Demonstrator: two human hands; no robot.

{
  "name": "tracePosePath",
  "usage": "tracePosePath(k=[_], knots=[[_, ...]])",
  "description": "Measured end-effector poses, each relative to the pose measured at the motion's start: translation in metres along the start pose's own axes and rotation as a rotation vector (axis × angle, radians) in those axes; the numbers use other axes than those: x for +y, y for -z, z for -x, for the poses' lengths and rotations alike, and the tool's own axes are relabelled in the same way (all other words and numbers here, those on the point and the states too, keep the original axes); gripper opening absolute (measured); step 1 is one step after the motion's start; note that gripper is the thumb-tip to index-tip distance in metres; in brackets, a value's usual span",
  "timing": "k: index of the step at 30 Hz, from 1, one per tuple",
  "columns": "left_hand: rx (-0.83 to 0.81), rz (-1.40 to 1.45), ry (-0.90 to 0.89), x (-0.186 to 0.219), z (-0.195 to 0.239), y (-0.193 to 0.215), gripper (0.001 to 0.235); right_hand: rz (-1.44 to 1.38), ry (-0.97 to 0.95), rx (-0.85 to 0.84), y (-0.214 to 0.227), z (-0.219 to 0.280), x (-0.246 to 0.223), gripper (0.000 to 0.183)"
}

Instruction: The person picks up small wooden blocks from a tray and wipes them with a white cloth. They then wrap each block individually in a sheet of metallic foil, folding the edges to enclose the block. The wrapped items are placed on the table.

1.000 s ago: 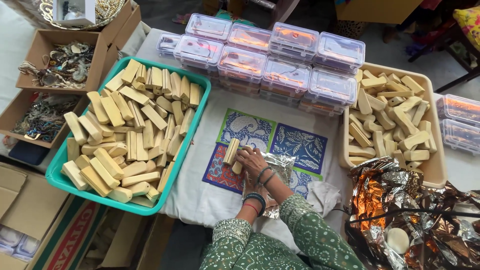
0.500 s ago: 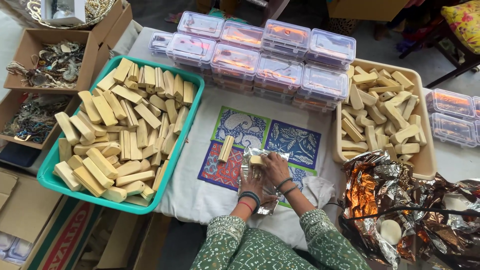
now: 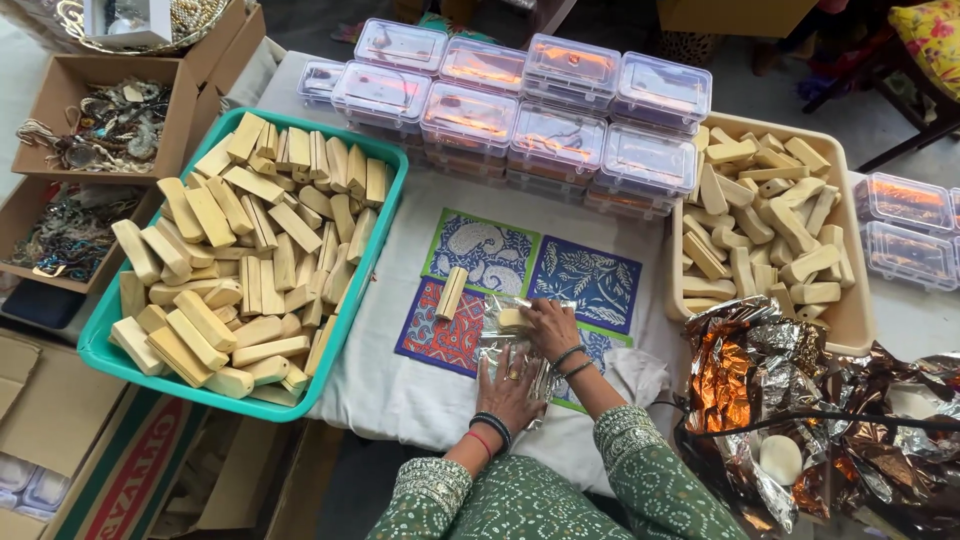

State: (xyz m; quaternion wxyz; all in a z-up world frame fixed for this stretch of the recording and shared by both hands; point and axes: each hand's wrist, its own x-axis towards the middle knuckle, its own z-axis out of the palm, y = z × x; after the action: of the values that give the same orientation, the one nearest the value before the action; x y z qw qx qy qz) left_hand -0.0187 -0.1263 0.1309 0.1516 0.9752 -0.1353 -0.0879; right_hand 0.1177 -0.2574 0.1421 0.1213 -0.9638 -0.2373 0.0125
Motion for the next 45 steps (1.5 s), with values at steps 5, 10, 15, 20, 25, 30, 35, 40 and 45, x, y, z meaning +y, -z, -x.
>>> tracePosePath(k=[5, 10, 15, 20, 25, 30, 35, 40, 45], knots=[[-0.023, 0.004, 0.016, 0.003, 0.007, -0.002, 0.088, -0.034, -0.020, 0.005, 0.010, 0.003, -0.006, 0.046], [-0.093, -0.045, 0.017, 0.001, 0.008, -0.007, 0.090, -0.128, 0.000, -0.013, 0.002, -0.003, 0.010, 0.046], [-0.053, -0.069, 0.003, -0.002, 0.006, -0.019, 0.091, -0.170, -0.139, 0.061, -0.019, -0.018, 0.040, 0.043], [-0.021, -0.087, -0.008, -0.003, 0.006, -0.026, 0.092, -0.125, -0.162, 0.029, -0.019, -0.031, 0.046, 0.050], [-0.027, -0.104, -0.009, -0.003, 0.007, -0.023, 0.091, -0.065, -0.238, -0.126, -0.026, -0.034, 0.049, 0.025], [-0.047, -0.087, -0.004, -0.003, 0.007, -0.023, 0.091, -0.088, -0.103, 0.061, -0.012, -0.011, 0.039, 0.015], [-0.052, -0.089, -0.011, -0.001, 0.005, -0.014, 0.089, -0.106, 0.044, 0.265, -0.001, 0.014, 0.027, 0.014], [-0.190, -0.049, 0.040, 0.007, 0.007, 0.025, 0.084, -0.012, 0.103, 0.327, 0.011, 0.029, 0.011, 0.020], [-0.116, -0.024, 0.024, 0.006, 0.010, 0.013, 0.077, 0.067, 0.163, 0.371, 0.010, 0.041, 0.004, 0.025]])
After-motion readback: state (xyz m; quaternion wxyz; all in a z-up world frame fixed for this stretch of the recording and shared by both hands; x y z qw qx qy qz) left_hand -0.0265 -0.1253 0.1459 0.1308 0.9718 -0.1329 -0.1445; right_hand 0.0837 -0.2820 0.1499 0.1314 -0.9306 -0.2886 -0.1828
